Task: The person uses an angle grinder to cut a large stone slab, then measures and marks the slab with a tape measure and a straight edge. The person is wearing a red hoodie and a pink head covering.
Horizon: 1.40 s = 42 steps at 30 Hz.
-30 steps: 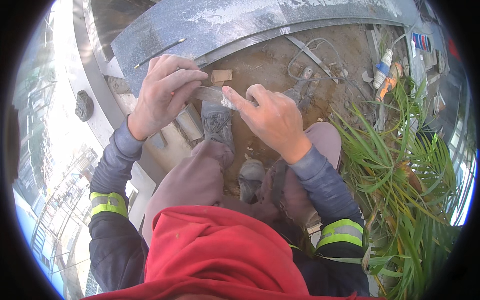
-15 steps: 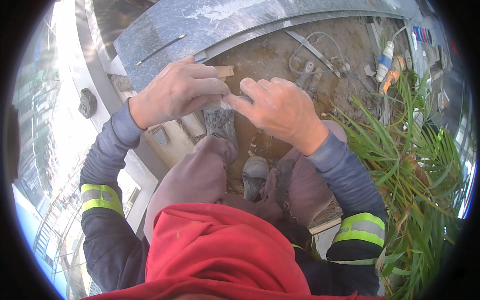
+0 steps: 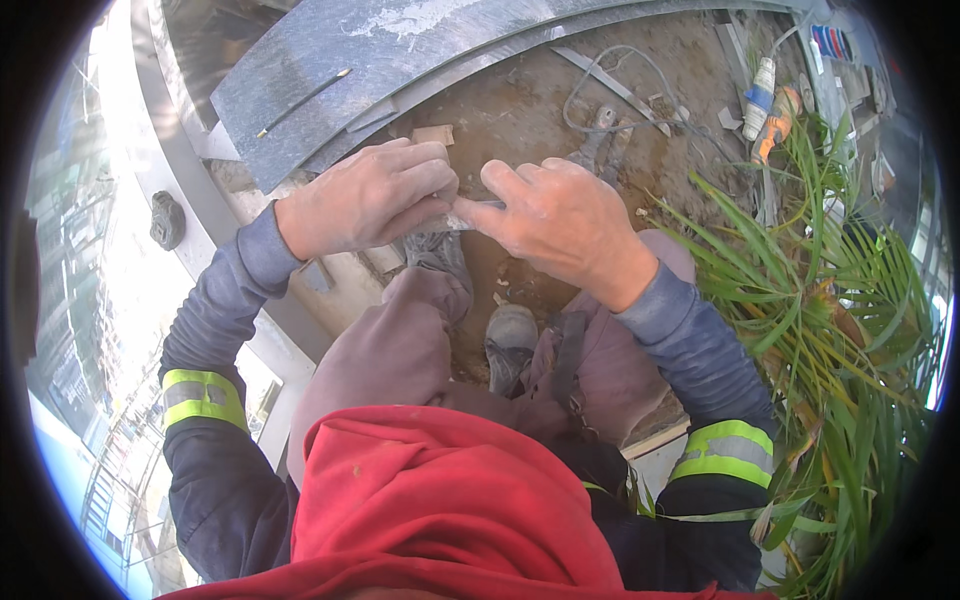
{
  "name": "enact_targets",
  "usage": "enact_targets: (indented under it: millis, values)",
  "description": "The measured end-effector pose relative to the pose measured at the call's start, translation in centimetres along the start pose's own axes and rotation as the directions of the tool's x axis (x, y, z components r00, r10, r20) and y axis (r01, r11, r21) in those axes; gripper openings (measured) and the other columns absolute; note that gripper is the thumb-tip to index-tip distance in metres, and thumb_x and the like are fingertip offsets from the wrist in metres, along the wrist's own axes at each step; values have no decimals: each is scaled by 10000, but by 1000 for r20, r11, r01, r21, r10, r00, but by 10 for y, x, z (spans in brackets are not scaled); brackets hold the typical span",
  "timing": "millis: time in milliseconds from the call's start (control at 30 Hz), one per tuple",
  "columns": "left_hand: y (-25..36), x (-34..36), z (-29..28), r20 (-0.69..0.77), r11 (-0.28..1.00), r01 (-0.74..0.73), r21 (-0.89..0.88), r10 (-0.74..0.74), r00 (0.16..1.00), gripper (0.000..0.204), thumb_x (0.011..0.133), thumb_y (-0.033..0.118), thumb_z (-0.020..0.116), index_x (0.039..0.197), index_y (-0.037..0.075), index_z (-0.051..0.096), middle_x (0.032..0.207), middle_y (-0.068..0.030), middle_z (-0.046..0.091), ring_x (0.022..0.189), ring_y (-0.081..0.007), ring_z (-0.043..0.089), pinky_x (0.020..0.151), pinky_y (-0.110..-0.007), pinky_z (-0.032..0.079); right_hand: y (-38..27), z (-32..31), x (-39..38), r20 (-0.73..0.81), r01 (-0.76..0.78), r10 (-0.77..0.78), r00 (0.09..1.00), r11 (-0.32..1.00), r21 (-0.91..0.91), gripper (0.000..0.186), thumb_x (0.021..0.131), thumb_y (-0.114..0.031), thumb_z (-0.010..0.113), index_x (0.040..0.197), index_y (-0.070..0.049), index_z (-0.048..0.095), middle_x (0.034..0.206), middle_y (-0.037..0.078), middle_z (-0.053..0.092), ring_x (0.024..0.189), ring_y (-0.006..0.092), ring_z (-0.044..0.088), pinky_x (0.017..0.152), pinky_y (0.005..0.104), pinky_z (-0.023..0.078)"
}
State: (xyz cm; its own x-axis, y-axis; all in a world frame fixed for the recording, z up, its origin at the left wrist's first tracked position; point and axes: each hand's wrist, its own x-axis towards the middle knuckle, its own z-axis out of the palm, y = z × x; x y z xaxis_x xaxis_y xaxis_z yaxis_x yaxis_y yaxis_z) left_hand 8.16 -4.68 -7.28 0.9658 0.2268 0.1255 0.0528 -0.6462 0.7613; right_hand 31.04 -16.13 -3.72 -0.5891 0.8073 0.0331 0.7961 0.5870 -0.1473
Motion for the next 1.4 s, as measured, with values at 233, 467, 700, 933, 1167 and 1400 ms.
enact_targets:
  millis: [233,467,700,933,1167,1400]
  values:
    - [-3,0,7,-112,998,-46,30,49,993,171,915,143,706,984,46,583,900,-100,565,766,-305,577,732,-407,494,3,7,-5,-10,-12,12,1000,1000,2,459,875,-170,633,1307,-308,703,867,7,488,639,134,574,568,298,491]
    - [4,-25,12,-419,997,47,66,-15,908,244,801,84,792,961,59,610,891,-67,593,754,-243,558,686,-348,438,-1,7,0,-45,-61,62,997,998,24,550,864,-138,620,1378,-328,666,860,8,477,594,137,542,555,301,483]
    - [12,-24,3,-428,989,88,117,-30,903,234,813,93,796,1005,77,664,930,-57,619,814,-238,596,729,-360,406,-4,5,6,-65,-69,72,995,997,37,518,853,-136,668,1338,-313,705,765,-4,429,597,135,531,532,311,465]
    - [27,-7,3,-282,983,90,158,-43,958,251,811,47,786,1042,69,689,981,-79,651,866,-265,618,759,-379,421,-3,1,-7,-145,-83,90,985,995,58,230,914,-237,607,1123,-256,700,838,14,517,616,155,620,544,311,491]
    - [56,11,2,-194,987,103,122,-79,978,185,806,-27,758,964,38,687,939,-101,649,840,-297,607,757,-406,444,-12,6,-29,-245,-109,116,963,993,42,185,960,-306,595,849,-214,712,836,77,588,546,211,661,444,358,493]
    - [58,14,7,-85,994,11,106,-2,996,167,821,2,754,963,34,670,921,-114,630,818,-316,597,728,-427,440,-27,-4,-46,-217,-176,189,958,981,79,112,953,-300,647,989,-217,712,786,29,501,550,184,593,469,342,473]
